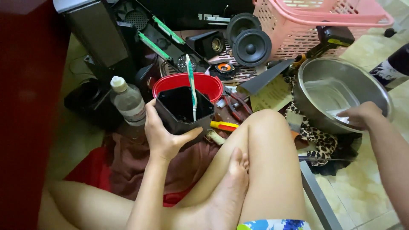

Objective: Cleaning a small plastic speaker housing by applying liquid and scrubbing with a toothbrush.

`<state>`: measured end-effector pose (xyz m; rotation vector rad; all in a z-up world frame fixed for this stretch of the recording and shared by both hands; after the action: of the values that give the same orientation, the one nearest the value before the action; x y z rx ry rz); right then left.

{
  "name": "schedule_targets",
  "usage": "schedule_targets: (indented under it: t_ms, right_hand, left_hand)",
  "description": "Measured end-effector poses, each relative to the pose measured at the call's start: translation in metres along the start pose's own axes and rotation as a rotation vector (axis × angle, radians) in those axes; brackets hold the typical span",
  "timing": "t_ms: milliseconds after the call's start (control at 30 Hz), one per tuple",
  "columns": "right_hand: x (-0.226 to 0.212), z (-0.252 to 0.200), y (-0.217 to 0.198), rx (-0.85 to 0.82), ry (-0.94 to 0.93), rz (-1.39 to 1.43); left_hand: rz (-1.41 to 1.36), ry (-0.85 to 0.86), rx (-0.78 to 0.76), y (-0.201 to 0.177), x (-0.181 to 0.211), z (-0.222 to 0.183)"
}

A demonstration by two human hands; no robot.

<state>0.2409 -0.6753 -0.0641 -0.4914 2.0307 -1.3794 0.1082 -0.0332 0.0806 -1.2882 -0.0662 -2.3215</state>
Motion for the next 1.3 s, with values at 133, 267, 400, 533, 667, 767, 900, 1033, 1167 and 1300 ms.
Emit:
schedule_targets:
  t_ms: [133,267,400,533,667,767,900,1033,1167,1300]
  right_hand:
    - [-0.004,0.028,0.026,-0.058,-0.078,-0.121]
    - [-0.002,0.047,0.039,0.015,-0.131,-0.351]
    - [-0.002,0.056,0.045,-0.019,-0.091,-0.352]
    - [-0.009,0.056,0.044,-0.043,-0.061,-0.353]
    - [-0.005,0.059,0.041,-0.072,-0.011,-0.361]
    - [-0.004,0.053,0.039,-0.091,0.023,-0.363]
    - [-0.024,0.016,-0.014,0.09,-0.039,-0.305]
    - [-0.024,0.08,-0.048,0.498,-0.232,-0.498]
    - [-0.075,0.082,-0.017,0.398,-0.661,-0.101]
    - [-0.198,-0.243,-0.038,0.358,-1.008,0.385]
  left_hand:
    - [0.035,-0.014,0.002,0.005,0.003,0.007]
    - [0.027,0.001,-0.009,0.011,0.003,0.012]
    - [-0.008,-0.009,-0.026,0.017,0.002,0.016]
    - [0.013,-0.014,-0.024,0.022,0.0,0.019]
    - [-0.078,-0.05,-0.013,0.027,-0.015,0.019]
    - [-0.077,-0.042,-0.022,0.026,-0.008,0.019]
    - [0.019,0.017,-0.028,0.022,0.006,0.019]
    - [0.029,0.026,-0.011,0.01,0.011,0.017]
    - [0.093,0.054,-0.009,-0.016,0.016,0.003]
    - [0.179,0.03,-0.014,-0.042,0.008,-0.022]
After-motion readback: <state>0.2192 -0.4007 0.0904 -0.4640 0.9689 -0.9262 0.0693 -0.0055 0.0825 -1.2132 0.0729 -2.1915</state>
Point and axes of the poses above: each hand's wrist, its own z-axis towards the middle knuckle, its own y-axis out of the palm, x = y × z, the point moved 9 cm from there along z, towards the middle knuckle, and after that the axes turned 7 degrees about -z, right-handed, at the moved point
